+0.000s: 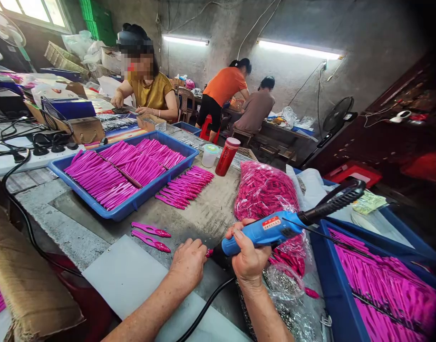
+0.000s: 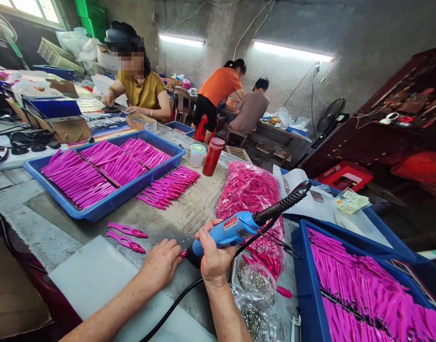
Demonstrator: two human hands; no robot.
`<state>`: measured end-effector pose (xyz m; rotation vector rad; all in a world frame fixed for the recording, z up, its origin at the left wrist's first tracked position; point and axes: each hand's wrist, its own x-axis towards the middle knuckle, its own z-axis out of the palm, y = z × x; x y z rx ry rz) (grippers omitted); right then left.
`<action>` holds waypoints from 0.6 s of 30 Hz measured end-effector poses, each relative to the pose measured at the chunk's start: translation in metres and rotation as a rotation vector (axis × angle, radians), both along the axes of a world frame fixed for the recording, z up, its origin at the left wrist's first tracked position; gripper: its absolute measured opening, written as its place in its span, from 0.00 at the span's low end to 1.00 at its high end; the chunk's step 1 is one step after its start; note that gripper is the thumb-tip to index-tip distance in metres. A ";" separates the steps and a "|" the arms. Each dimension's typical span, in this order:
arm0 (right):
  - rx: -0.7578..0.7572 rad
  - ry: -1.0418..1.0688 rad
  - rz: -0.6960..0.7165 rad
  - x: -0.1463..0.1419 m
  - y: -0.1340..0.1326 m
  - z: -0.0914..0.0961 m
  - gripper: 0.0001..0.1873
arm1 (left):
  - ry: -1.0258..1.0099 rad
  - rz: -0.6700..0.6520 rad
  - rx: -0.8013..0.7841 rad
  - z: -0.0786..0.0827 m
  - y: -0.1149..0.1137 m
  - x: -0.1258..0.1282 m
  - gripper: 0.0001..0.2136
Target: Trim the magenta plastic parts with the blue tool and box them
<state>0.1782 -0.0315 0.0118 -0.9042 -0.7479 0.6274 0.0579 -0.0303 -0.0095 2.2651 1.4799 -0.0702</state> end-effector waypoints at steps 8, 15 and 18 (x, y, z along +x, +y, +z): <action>-0.048 -0.113 -0.001 -0.012 0.001 0.001 0.18 | 0.003 -0.005 0.040 -0.006 0.000 0.001 0.09; -0.112 -0.230 0.053 -0.022 0.008 0.000 0.15 | -0.025 -0.023 0.038 -0.010 0.001 0.002 0.12; -0.132 -0.242 0.034 -0.021 0.010 0.001 0.14 | -0.028 -0.030 0.041 -0.010 0.000 0.002 0.13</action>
